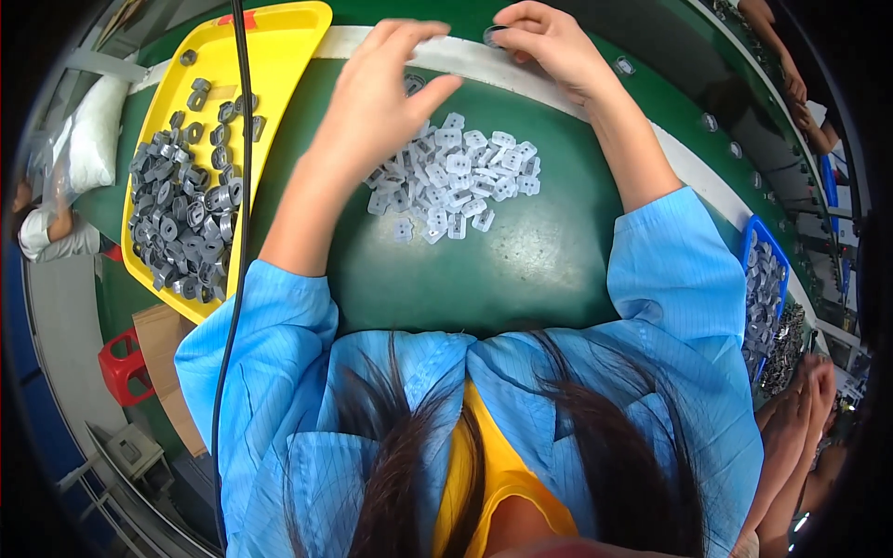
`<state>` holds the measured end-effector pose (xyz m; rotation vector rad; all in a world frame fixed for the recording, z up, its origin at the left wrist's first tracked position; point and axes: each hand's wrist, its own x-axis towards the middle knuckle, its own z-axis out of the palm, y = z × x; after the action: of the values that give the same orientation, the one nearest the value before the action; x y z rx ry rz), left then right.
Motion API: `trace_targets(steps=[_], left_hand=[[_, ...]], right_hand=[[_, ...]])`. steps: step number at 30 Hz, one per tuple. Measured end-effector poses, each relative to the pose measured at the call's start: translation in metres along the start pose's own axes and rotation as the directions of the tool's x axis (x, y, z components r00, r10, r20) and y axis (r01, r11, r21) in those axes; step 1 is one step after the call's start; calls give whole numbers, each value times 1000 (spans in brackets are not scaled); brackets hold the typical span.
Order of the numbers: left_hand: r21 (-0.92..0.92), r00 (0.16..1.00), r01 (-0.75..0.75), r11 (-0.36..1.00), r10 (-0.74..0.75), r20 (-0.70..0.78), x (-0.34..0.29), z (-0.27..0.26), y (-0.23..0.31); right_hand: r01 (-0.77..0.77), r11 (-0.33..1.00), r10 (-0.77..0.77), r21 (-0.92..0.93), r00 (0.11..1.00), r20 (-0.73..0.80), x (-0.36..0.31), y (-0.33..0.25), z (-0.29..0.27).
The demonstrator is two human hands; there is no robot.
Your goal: The person assembles small grey plastic components with white plastic clips by hand on an industrial workbench.
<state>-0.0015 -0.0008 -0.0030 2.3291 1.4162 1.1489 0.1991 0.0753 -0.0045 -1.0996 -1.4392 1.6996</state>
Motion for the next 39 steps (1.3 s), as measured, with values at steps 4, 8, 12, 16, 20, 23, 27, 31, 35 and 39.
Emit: trace_targets(steps=[4, 8, 12, 16, 20, 23, 27, 31, 35, 39], left_hand=[[102, 947, 180, 978, -201, 251, -3, -16, -12], [168, 947, 190, 967, -226, 229, -15, -10, -20], [179, 968, 126, 976, -160, 192, -16, -1, -27], [165, 994, 10, 986, -28, 104, -10, 8, -26], [-78, 990, 139, 987, -141, -18, -4, 17, -24], [-167, 968, 245, 955, -251, -19, -5, 18, -25], [-189, 964, 255, 948, -265, -30, -8, 20, -33], [-173, 962, 264, 949, -273, -31, -6, 20, -31], [-171, 963, 238, 956, -256, -89, -4, 19, -26], [-118, 970, 154, 981, -173, -171, -4, 20, -18]], right_hand=[[209, 640, -588, -740, 753, -295, -1, 16, -19], [216, 537, -471, -815, 879, -77, -24, 3, -22], [218, 528, -55, -821, 973, 224, -69, -6, 6], [194, 594, -75, -780, 980, 187, -72, 2, 20], [354, 656, -268, -666, 935, 233, -45, 15, 21], [482, 635, -390, -604, 875, 288, -25, 15, 27], [302, 651, -245, -696, 952, 184, -12, 3, 24], [391, 341, -359, -855, 894, 266, -31, 8, 34], [272, 518, -162, -811, 962, 219, -33, -8, 42], [236, 906, -239, -352, 970, 35, -22, -14, 31]])
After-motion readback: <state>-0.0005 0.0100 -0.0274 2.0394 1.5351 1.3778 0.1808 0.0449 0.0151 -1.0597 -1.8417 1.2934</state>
